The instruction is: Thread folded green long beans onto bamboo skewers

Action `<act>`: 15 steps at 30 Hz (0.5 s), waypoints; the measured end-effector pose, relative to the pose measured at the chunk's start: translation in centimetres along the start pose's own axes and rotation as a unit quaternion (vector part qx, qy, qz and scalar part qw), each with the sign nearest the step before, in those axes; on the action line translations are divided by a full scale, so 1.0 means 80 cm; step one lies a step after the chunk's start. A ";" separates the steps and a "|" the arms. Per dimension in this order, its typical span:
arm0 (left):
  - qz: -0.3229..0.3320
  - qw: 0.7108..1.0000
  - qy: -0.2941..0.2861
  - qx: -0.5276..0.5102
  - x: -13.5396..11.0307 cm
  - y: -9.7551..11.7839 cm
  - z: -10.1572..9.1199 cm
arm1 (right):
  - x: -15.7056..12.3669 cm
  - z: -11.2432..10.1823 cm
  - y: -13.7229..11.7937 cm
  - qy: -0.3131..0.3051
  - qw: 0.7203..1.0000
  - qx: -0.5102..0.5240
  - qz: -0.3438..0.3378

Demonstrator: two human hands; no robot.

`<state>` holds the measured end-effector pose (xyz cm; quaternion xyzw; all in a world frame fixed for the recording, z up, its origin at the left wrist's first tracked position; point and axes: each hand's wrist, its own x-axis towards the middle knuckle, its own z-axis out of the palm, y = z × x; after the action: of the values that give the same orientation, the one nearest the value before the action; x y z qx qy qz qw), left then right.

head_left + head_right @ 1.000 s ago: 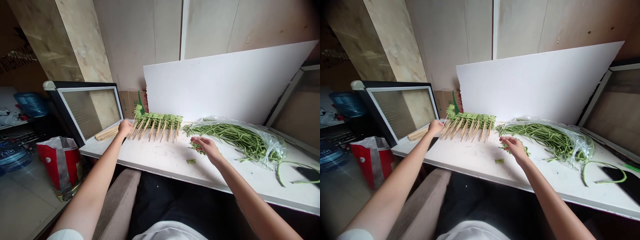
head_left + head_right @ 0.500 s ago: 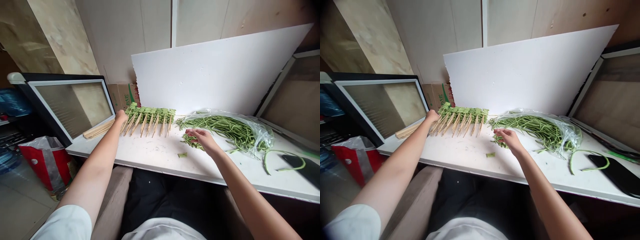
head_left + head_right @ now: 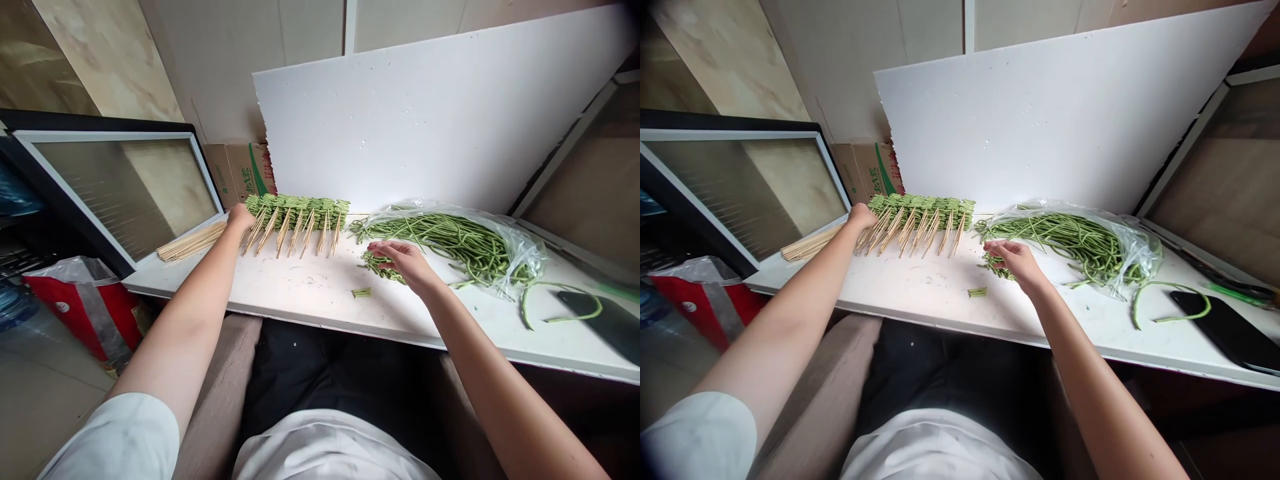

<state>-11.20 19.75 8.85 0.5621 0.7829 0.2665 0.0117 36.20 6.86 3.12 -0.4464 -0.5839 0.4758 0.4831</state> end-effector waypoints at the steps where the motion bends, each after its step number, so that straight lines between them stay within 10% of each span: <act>1: -0.013 1.000 -0.001 0.003 -0.002 0.001 -0.001 | 0.000 0.000 0.000 0.001 1.000 0.000 -0.001; 15: -0.063 0.997 0.022 0.036 -0.021 0.003 0.001 | 0.001 0.003 0.003 0.003 1.000 -0.011 -0.004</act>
<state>-10.37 18.37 8.42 0.5056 0.8258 0.2498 -0.0090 35.98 6.92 2.84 -0.4505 -0.5893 0.4658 0.4824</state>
